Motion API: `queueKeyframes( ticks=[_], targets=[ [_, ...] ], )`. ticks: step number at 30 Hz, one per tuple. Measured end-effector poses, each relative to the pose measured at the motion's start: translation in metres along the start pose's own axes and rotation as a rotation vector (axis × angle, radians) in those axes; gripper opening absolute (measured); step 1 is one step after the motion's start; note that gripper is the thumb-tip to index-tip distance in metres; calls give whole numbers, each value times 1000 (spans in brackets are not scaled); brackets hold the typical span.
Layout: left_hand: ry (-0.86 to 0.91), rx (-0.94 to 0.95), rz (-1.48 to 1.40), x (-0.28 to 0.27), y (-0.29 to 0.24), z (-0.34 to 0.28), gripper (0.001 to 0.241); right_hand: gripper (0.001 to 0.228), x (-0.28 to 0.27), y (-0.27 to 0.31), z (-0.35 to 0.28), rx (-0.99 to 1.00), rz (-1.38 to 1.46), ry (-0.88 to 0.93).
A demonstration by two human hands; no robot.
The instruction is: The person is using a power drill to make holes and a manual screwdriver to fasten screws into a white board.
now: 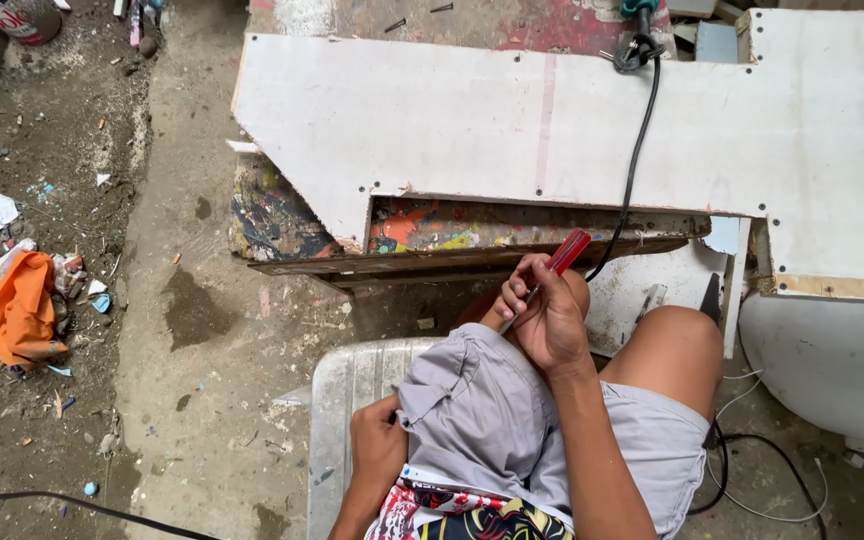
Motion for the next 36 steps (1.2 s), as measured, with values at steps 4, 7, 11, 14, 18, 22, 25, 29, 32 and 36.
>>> queueKeyframes(
  ticks=[4, 7, 11, 14, 18, 22, 25, 29, 32, 36],
  targets=[
    [121, 135, -75, 15, -21, 10, 40, 20, 0, -1, 0, -6, 17, 10],
    [240, -31, -331, 32, 15, 2, 33, 19, -2, -1, -1, 6, 9, -25],
    [312, -152, -240, 37, 23, 11, 56, 21, 0, -5, 2, 28, 22, -11],
    [528, -148, -147, 49, -5, 18, 60, 19, -3, -5, 3, 32, 26, -16],
    [563, -153, -41, 47, -6, 18, 54, 17, -8, -4, 2, 23, 43, -47],
    [542, -240, -48, 49, -9, 12, 61, 17, -5, -5, 2, 25, 36, -54],
    [510, -216, 137, 65, 51, 19, 39, 17, -5, -5, 0, 27, 35, -47],
    [516, -443, 206, 42, 16, -8, 22, 16, -7, -4, 0, 23, 35, -46],
    [534, -462, 292, 18, 5, -16, 28, 16, -10, -3, -1, 22, 43, -61],
    [521, -267, 293, 5, 28, -3, 21, 16, -7, -4, 1, 22, 28, -42]
  ],
)
Point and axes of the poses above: each hand's wrist, its own z-axis towards the middle knuckle, its own x-axis out of the palm, y = z × x, the point moved 9 cm from there along z, towards the middle knuckle, and after that the axes turned 11 degrees about y, right-handed, at the moved point
